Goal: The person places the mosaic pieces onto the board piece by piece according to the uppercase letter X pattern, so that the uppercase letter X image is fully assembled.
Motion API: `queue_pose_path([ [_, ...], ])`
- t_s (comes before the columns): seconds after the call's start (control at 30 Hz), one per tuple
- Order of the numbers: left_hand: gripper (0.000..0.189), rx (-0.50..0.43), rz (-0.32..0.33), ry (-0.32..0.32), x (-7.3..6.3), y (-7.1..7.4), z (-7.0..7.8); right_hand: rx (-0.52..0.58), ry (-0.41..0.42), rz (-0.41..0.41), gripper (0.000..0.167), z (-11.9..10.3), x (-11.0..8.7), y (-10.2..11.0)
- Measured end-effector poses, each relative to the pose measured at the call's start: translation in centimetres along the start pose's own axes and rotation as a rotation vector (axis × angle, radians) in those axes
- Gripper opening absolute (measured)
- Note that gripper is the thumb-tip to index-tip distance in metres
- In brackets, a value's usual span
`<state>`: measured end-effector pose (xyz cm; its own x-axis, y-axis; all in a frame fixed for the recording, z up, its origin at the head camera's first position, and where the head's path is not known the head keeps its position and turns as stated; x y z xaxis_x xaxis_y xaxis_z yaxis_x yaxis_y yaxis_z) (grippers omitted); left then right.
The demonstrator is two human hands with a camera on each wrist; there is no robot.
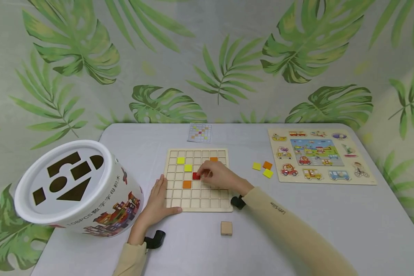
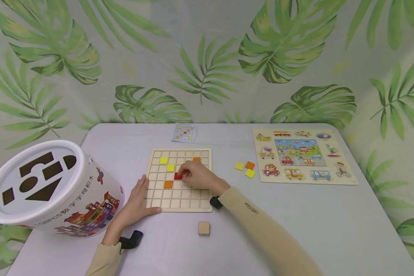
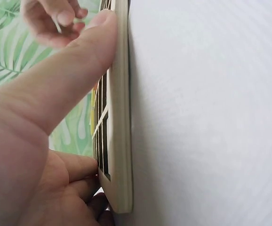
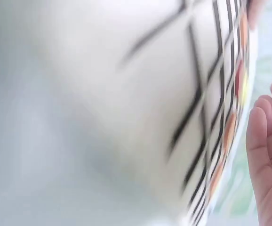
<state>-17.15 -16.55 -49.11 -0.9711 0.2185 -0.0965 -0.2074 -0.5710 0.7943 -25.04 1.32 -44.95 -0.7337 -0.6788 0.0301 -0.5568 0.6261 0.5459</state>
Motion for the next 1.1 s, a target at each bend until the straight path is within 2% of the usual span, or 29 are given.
queue_pose_path([
  [0.23, 0.115, 0.001, 0.022, -0.014, -0.1, 0.0, 0.1, -0.021, -0.025, 0.166, 0.018, 3.3, -5.0, 7.0],
  [0.37, 0.115, 0.006, 0.008, -0.002, 0.0, 0.0, 0.0, -0.06, -0.106, 0.249, 0.017, 5.9, -8.2, 10.7],
  [0.5, 0.115, 0.004, 0.009, -0.003, 0.0, 0.1, 0.1, -0.096, -0.21, 0.277, 0.016, 7.9, -10.7, 13.2],
  [0.7, 0.115, 0.013, 0.013, -0.011, 0.1, 0.1, 0.1, -0.16, -0.286, 0.273, 0.015, 9.2, -12.2, 14.6],
  [0.87, 0.115, 0.009, 0.013, -0.017, 0.2, 0.0, 0.0, -0.187, -0.307, 0.251, 0.015, 9.7, -12.0, 14.3],
  [1.1, 0.116, 0.009, 0.018, -0.02, 0.2, 0.0, 0.1, -0.17, -0.318, 0.25, 0.017, 9.9, -11.2, 13.9],
])
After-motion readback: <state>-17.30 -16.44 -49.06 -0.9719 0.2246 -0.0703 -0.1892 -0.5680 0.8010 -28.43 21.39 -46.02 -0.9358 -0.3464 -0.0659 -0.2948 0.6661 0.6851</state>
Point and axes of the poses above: each hand's wrist, its own x-axis towards the middle knuckle, its own y-axis out of the back of the hand, z = x × y, the point moved 8 cm from there along x, towards the middle knuckle, and after that the axes turned 8 degrees about x, right-handed, at the moved point
